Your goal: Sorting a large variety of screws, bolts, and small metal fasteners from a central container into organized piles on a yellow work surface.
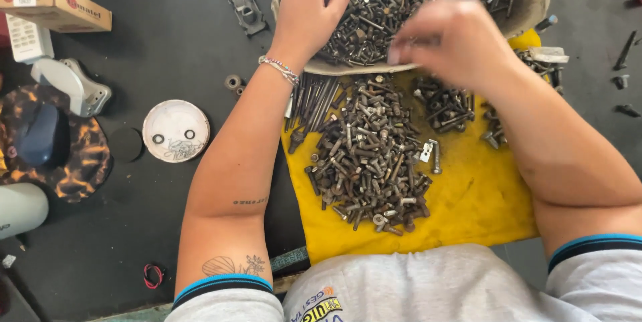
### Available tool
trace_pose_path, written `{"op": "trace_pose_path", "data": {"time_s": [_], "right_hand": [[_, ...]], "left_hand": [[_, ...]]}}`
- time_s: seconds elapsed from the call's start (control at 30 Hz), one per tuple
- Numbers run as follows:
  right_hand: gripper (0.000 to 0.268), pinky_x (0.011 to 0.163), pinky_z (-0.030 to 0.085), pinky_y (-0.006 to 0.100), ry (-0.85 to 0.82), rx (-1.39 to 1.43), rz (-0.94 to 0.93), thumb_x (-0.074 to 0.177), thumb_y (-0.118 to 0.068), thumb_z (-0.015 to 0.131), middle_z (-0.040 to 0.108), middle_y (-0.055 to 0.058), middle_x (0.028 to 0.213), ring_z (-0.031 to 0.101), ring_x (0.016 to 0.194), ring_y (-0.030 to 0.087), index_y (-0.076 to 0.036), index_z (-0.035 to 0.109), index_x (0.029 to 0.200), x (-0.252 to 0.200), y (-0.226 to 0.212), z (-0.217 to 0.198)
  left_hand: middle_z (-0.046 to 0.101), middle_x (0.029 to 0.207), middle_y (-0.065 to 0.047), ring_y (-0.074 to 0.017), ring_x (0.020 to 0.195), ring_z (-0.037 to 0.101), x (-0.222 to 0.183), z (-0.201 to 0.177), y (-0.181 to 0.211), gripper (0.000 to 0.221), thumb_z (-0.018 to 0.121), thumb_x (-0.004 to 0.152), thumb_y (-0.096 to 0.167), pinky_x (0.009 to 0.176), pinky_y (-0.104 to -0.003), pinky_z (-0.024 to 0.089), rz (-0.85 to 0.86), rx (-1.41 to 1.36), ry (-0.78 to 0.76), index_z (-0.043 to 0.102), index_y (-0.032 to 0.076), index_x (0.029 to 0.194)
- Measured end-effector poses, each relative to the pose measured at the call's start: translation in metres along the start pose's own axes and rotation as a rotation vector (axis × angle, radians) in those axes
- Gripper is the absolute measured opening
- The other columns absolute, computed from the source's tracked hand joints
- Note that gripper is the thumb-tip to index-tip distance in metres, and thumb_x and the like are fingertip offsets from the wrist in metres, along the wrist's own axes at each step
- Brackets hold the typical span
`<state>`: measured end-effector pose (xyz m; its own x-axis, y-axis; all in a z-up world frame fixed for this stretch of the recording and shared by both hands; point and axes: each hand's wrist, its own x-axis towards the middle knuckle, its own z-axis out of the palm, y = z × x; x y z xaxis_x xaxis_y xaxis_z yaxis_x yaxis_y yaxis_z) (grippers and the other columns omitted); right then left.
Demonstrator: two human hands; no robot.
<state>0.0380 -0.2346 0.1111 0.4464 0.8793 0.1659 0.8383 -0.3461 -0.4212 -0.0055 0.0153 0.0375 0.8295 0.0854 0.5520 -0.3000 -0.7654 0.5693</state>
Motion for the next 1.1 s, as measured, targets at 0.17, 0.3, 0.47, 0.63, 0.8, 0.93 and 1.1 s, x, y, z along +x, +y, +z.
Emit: {"op": "trace_pose_path", "data": {"time_s": [0.17,0.3,0.47,0.63,0.8,0.93,1.1], "right_hand": [[0.013,0.062,0.053,0.039,-0.131,0.146,-0.707,0.091,-0.014,0.074,0.066,-0.004,0.078,0.063,0.071,0.019,-0.026,0.078,0.093,-0.038,-0.070,0.002],[0.013,0.064,0.045,0.041,-0.332,0.006,-0.780,0.097,-0.014,0.061,0.053,0.001,0.073,0.055,0.069,0.025,-0.016,0.063,0.084,-0.060,-0.101,0.018],[0.026,0.061,0.041,0.037,-0.228,-0.218,-0.804,0.100,-0.015,0.062,0.051,-0.002,0.071,0.052,0.066,0.022,-0.018,0.059,0.074,-0.073,-0.104,0.045],[0.018,0.063,0.044,0.037,-0.272,-0.288,-0.754,0.094,-0.012,0.066,0.055,-0.002,0.072,0.054,0.065,0.022,-0.018,0.063,0.077,-0.074,-0.101,0.046],[0.006,0.069,0.053,0.038,-0.219,-0.145,-0.644,0.092,-0.021,0.071,0.064,-0.004,0.080,0.062,0.076,0.019,-0.025,0.072,0.087,-0.053,-0.062,0.019],[0.021,0.071,0.064,0.036,-0.041,-0.671,-0.401,0.086,-0.032,0.079,0.074,-0.020,0.101,0.072,0.093,0.014,-0.048,0.079,0.101,-0.023,0.003,-0.001],[0.026,0.085,0.057,0.044,-0.075,-0.558,-0.096,0.098,-0.040,0.077,0.070,0.002,0.094,0.072,0.094,0.029,-0.020,0.077,0.115,-0.009,0.059,-0.005]], "left_hand": [[0.070,0.070,0.000,-0.0128,0.057,0.062,-0.004,0.009,-0.012,0.023,0.059,0.103,0.026,0.054,-0.033,0.048,0.012,0.004,0.019,0.076,0.010,0.101],[0.068,0.072,0.000,-0.0136,0.059,0.059,-0.003,0.006,-0.007,0.021,0.059,0.104,0.024,0.056,-0.034,0.048,0.027,-0.017,0.020,0.074,0.011,0.099],[0.065,0.080,-0.002,-0.0165,0.068,0.058,-0.001,0.002,-0.002,0.016,0.060,0.103,0.021,0.063,-0.034,0.047,0.006,-0.032,-0.004,0.071,0.011,0.096],[0.068,0.087,-0.004,-0.0168,0.065,0.059,-0.002,0.002,-0.001,0.016,0.059,0.103,0.021,0.063,-0.037,0.049,0.018,-0.005,-0.054,0.072,0.011,0.100],[0.067,0.086,-0.004,-0.0161,0.065,0.058,-0.002,0.002,0.000,0.016,0.059,0.103,0.021,0.063,-0.035,0.049,0.008,-0.014,-0.056,0.072,0.011,0.100],[0.067,0.087,-0.005,-0.0179,0.066,0.060,-0.003,0.002,-0.001,0.018,0.059,0.104,0.022,0.062,-0.036,0.049,0.008,-0.002,-0.053,0.071,0.010,0.100],[0.067,0.087,-0.005,-0.0155,0.062,0.056,-0.003,0.003,-0.002,0.018,0.058,0.104,0.021,0.060,-0.035,0.049,-0.005,-0.008,-0.064,0.071,0.010,0.102]]}}
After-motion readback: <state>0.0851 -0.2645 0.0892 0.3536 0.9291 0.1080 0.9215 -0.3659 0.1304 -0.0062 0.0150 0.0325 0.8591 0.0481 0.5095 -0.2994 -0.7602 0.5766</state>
